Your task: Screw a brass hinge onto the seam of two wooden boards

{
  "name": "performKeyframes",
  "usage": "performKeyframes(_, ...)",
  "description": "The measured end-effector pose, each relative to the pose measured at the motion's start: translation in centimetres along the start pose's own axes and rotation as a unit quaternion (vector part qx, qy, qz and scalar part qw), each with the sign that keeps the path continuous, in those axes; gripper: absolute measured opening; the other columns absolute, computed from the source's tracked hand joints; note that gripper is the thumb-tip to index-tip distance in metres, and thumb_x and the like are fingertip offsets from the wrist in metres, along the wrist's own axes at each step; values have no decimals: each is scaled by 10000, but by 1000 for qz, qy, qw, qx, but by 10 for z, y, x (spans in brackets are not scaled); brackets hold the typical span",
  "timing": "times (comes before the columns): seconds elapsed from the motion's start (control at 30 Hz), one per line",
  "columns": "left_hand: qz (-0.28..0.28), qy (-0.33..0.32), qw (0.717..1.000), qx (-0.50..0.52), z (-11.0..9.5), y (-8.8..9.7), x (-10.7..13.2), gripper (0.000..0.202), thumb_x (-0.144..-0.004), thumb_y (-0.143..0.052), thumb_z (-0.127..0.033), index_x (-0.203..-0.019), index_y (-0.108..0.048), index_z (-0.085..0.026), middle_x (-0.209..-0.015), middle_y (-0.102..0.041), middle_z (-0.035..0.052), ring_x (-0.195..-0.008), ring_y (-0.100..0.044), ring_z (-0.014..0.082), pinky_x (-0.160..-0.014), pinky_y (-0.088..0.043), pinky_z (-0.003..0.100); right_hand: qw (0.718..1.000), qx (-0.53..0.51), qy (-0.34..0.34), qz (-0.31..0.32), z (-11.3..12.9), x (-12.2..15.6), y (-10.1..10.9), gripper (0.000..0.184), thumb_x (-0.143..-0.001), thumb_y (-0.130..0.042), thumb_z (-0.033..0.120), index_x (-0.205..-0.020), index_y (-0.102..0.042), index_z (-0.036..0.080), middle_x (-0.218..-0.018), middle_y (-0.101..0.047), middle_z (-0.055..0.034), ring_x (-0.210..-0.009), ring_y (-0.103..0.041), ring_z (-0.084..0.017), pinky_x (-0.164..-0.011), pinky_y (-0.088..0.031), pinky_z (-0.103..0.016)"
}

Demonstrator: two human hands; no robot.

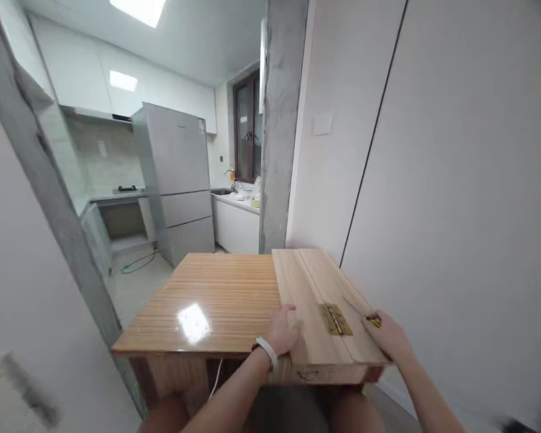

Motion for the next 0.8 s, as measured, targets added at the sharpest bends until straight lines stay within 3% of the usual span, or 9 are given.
performKeyframes(0.2, 2, 7, 1000, -13, -3, 3, -2, 474, -854, -603, -341, -1289, -570, -157, -1310, -582, 144, -1249, -495, 279, -1103, -346, 375, 1000, -2, -4, 14, -4, 0, 1, 396, -868, -498, 579, -980, -646, 229, -1034, -735, -98, -942, -685, -268, -818, -483, -340)
performKeyframes(0.4, 16, 29, 999, -36, -4, 8, -1, 529, -799, -619, -264, -1306, -550, -128, -1356, -571, 156, -1281, -487, 274, -1119, -331, 361, 998, -5, -64, 26, -15, 3, 7, 548, -881, -430, 674, -1049, -658, 205, -1063, -736, -163, -994, -690, -313, -853, -500, -396)
performKeyframes(0.6, 4, 33, 997, -69, -9, 1, 3, 512, -803, -622, -274, -1284, -572, -108, -1306, -589, 174, -1252, -493, 301, -1097, -332, 377, 999, -18, -20, 25, -23, 10, 1, 525, -833, -505, 617, -1138, -648, 214, -1134, -735, -124, -1016, -686, -302, -903, -500, -391)
performKeyframes(0.8, 13, 39, 997, -62, -10, 6, 6, 543, -797, -636, -283, -1306, -551, -116, -1319, -578, 165, -1261, -483, 291, -1098, -333, 359, 999, -28, -37, 20, -23, 11, 3, 551, -830, -480, 643, -1134, -653, 218, -1170, -730, -119, -1052, -684, -301, -913, -502, -386)
Point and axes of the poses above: each hand's wrist, its own x-axis away from the middle knuckle, its own y-axis out of the back of the hand, z = x × y, the point moved 2 cm from there along -x, towards the middle knuckle
